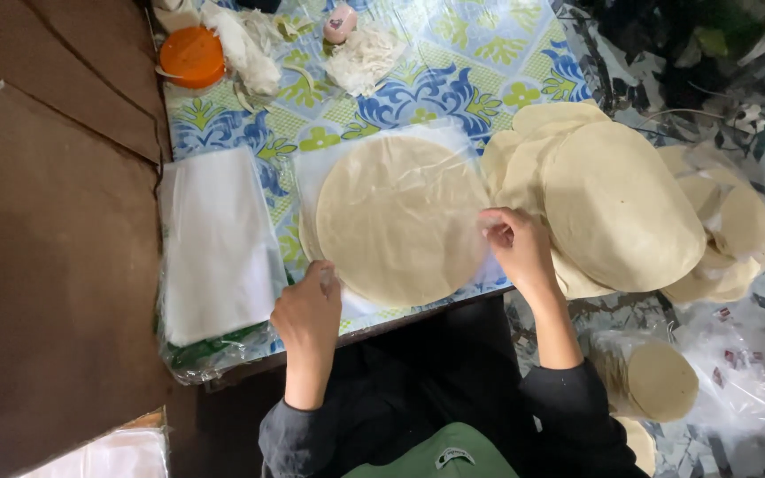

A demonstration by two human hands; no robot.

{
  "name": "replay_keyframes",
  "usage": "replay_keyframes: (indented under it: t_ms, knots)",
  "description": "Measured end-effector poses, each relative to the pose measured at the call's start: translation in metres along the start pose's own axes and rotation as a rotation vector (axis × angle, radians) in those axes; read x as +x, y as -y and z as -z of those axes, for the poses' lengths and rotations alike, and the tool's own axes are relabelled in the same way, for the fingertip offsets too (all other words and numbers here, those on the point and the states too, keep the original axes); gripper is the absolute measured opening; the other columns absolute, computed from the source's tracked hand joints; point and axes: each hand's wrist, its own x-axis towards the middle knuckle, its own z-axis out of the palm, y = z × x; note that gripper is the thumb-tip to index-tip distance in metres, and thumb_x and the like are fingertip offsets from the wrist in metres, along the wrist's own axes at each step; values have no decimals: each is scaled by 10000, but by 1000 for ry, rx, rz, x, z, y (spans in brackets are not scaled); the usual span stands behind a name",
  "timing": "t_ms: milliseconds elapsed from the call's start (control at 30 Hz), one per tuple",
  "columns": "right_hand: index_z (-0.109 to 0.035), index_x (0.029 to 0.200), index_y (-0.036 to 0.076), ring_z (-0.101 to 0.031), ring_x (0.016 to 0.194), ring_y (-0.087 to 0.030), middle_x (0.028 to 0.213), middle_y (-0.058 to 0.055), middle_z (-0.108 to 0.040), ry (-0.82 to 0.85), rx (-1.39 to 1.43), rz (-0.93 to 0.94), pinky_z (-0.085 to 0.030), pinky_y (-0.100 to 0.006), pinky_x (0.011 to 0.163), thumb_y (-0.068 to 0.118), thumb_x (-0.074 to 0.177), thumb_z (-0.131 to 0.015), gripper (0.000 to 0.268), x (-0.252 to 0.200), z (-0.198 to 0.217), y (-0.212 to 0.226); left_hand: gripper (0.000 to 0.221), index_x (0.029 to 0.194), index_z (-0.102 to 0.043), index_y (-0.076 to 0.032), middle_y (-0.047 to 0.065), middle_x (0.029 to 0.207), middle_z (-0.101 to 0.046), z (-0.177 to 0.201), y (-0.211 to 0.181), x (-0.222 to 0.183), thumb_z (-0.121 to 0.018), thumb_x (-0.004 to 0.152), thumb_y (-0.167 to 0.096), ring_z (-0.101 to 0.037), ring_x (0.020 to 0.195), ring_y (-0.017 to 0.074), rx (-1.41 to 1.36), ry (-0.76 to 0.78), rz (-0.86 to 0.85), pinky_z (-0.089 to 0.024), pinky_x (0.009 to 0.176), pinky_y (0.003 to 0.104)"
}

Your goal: The person stacks flatbreads one at a time onto a central pile, placing a plastic sheet between each bread.

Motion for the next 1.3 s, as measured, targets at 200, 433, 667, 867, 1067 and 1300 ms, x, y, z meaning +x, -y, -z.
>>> replay_keyframes:
  t_ms: [200,433,667,867,1067,1300]
  knots:
    - [-657,1271,82,-654,870,-283,1016,-135,-692,-194,-201,286,-530,-398,772,147,936,-755,355,16,0,13,423,1168,-704,-109,135,1155,-675,15,-29,3,-757,828,-356,-613,1132,335,77,-225,-181,-526,817,482]
    - [-620,1332,68,-653,751,-238,869,-120,-672,-176,27,-3,-518,-370,712,183,931,-744,435,84,-39,8,599,1376,-585,9,195,1530,-494,-75,-41,68,-707,890,-320,-391,1470,366,-122,-260,-595,-281,1219,503]
    - [-778,1046,55,-642,769,-190,915,-88,-659,-329,203,154,-508,-306,697,-95,897,-615,266,95,-56,1,871,1549,-427,19,184,1673,-308,-88,-43,68,-639,903,-525,-208,1579,316,-69,-198,-553,-109,1278,531]
    - [-760,981,40,-611,704,-213,875,-102,-656,-272,77,98,-472,-325,652,-19,891,-757,108,96,-61,-7,1041,1537,-413,5,306,1657,-215,-74,-47,62,-674,794,-676,-127,1560,454,-66,-241,-540,-58,1260,563]
    - [-727,1159,118,-582,1061,-331,1190,-136,-621,-346,-276,174,-457,-483,904,29,900,-706,274,79,-55,28,1170,1563,-390,2,345,1651,-169,-77,-47,62,-681,719,-754,-98,1561,462,-64,-254,-537,-31,1250,578]
    - [-537,1503,183,-276,1522,-362,1602,-123,-430,-15,-446,371,-113,-675,1190,362,1007,-568,528,47,-79,33,1188,1566,-382,6,349,1651,-158,-80,-48,63,-662,730,-790,-84,1560,469,-41,-247,-525,-15,1243,583]
